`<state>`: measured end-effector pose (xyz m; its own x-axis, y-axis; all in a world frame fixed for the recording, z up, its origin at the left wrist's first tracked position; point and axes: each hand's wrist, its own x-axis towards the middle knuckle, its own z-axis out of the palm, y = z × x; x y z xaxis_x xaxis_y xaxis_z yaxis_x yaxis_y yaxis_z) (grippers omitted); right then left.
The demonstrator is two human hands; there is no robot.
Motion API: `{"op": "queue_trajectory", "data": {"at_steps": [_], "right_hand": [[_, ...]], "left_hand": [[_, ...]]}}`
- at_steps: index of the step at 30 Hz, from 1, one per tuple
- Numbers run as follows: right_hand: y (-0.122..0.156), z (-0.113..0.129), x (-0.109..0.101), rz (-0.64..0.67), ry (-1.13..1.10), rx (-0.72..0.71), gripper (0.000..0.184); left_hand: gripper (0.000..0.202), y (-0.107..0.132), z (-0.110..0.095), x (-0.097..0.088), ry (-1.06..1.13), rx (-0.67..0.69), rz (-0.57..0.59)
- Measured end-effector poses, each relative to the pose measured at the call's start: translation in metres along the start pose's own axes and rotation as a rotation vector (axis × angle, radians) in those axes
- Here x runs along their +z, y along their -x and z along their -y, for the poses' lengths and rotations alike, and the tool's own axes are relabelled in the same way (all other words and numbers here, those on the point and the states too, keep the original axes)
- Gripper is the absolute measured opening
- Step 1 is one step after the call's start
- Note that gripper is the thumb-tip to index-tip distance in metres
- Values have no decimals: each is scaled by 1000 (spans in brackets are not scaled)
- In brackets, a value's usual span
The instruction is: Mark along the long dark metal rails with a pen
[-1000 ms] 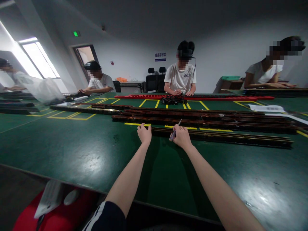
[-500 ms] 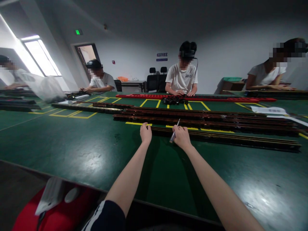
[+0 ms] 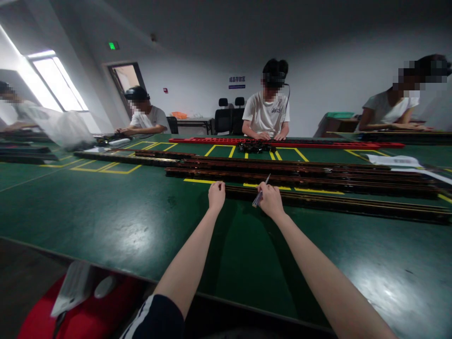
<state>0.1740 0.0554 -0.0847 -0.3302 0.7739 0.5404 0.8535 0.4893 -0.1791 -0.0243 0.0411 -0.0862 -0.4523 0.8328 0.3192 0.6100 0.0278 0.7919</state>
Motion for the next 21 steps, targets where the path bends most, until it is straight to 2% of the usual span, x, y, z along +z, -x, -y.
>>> {"op": "queue_trajectory", "data": {"at_steps": [5,21], "right_hand": [[0,-2,-1,13,-46,-11,27],[1,-3,3,-23,-57,-20,20]], "left_hand": [[22,0,-1,-1,26,-20,12],[21,3,-3,-3,106,-32,34]]}}
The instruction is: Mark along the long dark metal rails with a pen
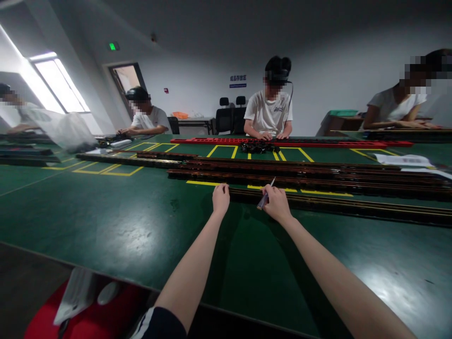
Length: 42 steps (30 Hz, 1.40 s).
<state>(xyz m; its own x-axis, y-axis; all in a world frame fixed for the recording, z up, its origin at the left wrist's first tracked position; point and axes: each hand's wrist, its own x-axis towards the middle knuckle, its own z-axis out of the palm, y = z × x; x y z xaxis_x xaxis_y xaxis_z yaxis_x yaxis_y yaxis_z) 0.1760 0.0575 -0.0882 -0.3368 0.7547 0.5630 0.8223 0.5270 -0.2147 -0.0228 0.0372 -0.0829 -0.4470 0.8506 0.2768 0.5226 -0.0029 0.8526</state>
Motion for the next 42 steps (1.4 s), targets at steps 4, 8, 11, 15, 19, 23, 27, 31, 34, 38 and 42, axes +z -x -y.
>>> {"op": "queue_trajectory", "data": {"at_steps": [4,8,11,15,19,23,27,31,34,38,42], "right_hand": [[0,0,1,-14,2,-7,20],[1,0,-1,-8,14,-5,20],[2,2,-2,-14,-5,7,16],[-3,5,-2,-57,-90,71,6],[-24,-1,-8,-13,-285,152,5],[-51,-12,-19,150,-556,167,13],[-66,-15,-24,367,-693,108,31],[-73,-8,-18,442,-731,51,44],[-77,0,-13,436,-783,57,51],[-83,8,-10,420,-917,61,55],[-85,13,-3,438,-1046,55,50]], "left_hand": [[21,0,-1,0,-9,-6,-4],[21,0,-1,0,-11,-5,-21],[22,0,-2,0,-6,-11,-32],[25,-2,-3,0,8,-44,-34],[26,-3,-2,2,11,-57,-44],[27,-5,-1,4,6,-60,-41],[28,-11,3,1,-26,-47,24],[31,-23,11,-4,23,-22,77],[34,-30,16,-10,38,13,162],[23,-34,21,-26,27,186,334],[31,-40,24,-44,25,235,545]]}}
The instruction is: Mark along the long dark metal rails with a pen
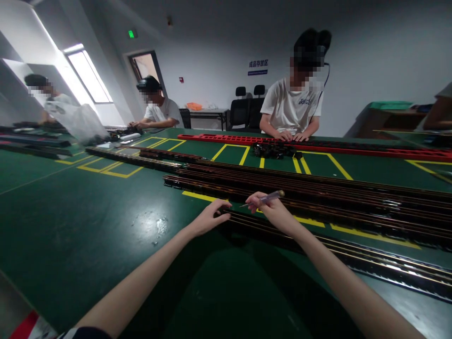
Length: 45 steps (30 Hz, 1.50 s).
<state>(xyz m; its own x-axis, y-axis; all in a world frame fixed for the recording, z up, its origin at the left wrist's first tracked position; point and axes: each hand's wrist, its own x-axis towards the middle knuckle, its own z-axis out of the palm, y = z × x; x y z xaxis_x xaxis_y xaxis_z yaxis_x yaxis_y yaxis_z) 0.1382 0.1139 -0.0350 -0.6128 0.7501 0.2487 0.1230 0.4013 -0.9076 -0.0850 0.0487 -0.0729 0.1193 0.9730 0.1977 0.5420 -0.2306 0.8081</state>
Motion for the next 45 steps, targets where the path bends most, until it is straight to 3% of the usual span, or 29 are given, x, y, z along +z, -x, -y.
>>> {"op": "queue_trajectory", "data": {"at_steps": [3,6,12,21,32,45], "right_hand": [[-2,-6,6,28,-29,21,46],[-3,-9,11,68,-35,52,43],[-4,-6,14,109,-151,85,39],[-2,-11,10,129,-202,111,36],[-4,-15,10,45,-243,96,54],[-2,-12,9,-62,-265,135,57]], "left_hand": [[37,0,1,-9,18,1,106],[43,-2,2,-10,8,-1,136],[56,1,1,3,-152,43,62],[40,5,2,9,-206,80,24],[40,6,0,10,-221,78,3],[37,8,3,10,-243,116,14]]}}
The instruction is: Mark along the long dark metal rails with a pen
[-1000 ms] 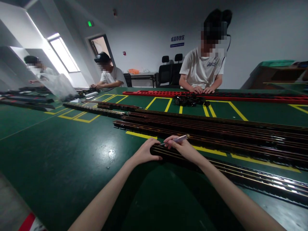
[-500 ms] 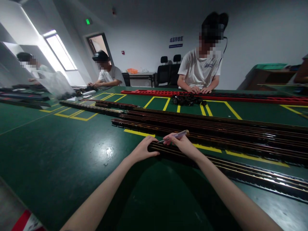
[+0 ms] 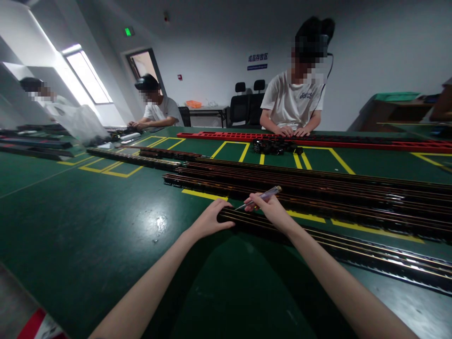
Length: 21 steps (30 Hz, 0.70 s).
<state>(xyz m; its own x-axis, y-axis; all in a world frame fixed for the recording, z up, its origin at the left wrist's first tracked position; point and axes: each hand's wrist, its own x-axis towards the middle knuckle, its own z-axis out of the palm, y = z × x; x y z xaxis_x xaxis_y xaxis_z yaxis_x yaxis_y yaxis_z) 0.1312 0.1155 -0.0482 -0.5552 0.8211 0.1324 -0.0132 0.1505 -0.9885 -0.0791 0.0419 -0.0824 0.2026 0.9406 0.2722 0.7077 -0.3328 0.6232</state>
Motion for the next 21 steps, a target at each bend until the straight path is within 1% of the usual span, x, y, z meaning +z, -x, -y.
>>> {"op": "queue_trajectory", "data": {"at_steps": [2,6,12,18,21], "right_hand": [[1,1,0,18,10,-7,56],[1,2,2,121,44,8,55],[0,1,1,75,39,-39,53],[2,4,0,184,65,-2,46],[3,4,0,198,56,8,46]], "left_hand": [[37,0,-1,0,-4,-3,3],[39,0,-2,1,-4,-9,-11],[37,-1,-2,1,-15,10,-10],[37,-1,0,2,-33,27,-12],[37,-1,1,2,-45,32,-10]]}}
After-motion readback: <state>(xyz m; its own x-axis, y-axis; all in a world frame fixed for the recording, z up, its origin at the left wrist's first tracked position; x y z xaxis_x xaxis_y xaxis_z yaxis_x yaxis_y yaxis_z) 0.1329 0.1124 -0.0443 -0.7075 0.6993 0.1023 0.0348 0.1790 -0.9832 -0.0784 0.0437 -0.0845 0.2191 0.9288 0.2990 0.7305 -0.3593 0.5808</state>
